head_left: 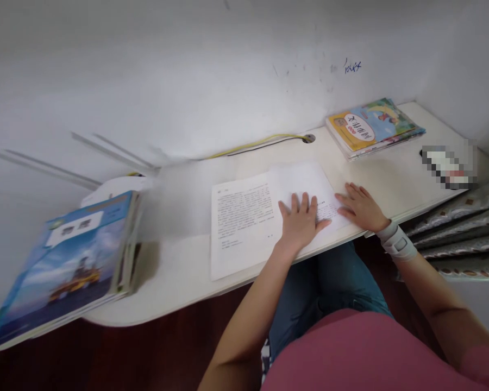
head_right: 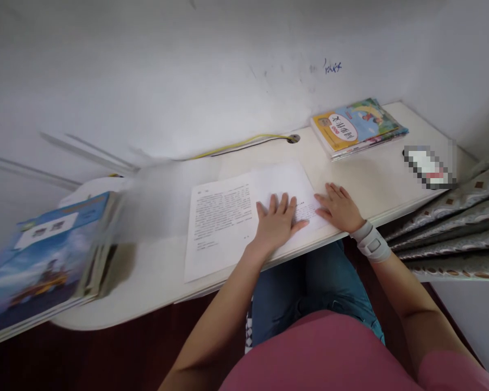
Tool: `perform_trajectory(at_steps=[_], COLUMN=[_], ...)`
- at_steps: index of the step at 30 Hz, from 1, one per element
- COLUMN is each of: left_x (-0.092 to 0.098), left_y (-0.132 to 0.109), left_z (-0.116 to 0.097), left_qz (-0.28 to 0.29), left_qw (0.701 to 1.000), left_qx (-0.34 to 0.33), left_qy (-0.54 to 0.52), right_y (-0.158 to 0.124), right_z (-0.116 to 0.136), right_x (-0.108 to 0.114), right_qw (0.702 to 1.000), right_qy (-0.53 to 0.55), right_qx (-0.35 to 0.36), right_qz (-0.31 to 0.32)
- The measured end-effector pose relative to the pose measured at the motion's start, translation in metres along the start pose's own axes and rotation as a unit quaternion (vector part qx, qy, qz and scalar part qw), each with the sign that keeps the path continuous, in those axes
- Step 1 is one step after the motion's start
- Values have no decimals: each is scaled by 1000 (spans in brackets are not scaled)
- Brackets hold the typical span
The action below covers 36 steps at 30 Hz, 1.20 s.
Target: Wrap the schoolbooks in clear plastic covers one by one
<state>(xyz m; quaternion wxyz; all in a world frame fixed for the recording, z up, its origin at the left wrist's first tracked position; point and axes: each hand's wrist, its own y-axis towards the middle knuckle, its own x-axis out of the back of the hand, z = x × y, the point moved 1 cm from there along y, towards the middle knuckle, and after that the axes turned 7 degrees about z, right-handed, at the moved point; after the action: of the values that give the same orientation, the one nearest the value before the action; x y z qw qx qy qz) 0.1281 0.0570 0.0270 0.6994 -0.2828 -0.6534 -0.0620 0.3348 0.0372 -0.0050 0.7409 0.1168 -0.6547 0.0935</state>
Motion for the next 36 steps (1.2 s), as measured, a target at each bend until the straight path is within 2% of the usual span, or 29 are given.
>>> perform_trajectory(at_steps=[6,12,26,32,36], left_x=[-4,-4,6,5,5], left_y=[9,8,17,10,6], left_z=[-4,-4,-13,1,8], left_qz=[-5,-21,14,5,-3], left_qw=[1000,999,999,997,997], left_qx=[-8,-12,-27,-75,-68], left_qy=[-28,-33,-37,-19,-21], right_y=[1,1,0,0,0], right_z=[-3,-1,-2,-1,1], right_x=[0,1,-1,-1,0], right_qw=[1000,1000,1000,1000,1000], right_qy=[14,10,13,16,2], right_qx=[19,17,21,5,8], right_qz=[9,8,-4,3,11])
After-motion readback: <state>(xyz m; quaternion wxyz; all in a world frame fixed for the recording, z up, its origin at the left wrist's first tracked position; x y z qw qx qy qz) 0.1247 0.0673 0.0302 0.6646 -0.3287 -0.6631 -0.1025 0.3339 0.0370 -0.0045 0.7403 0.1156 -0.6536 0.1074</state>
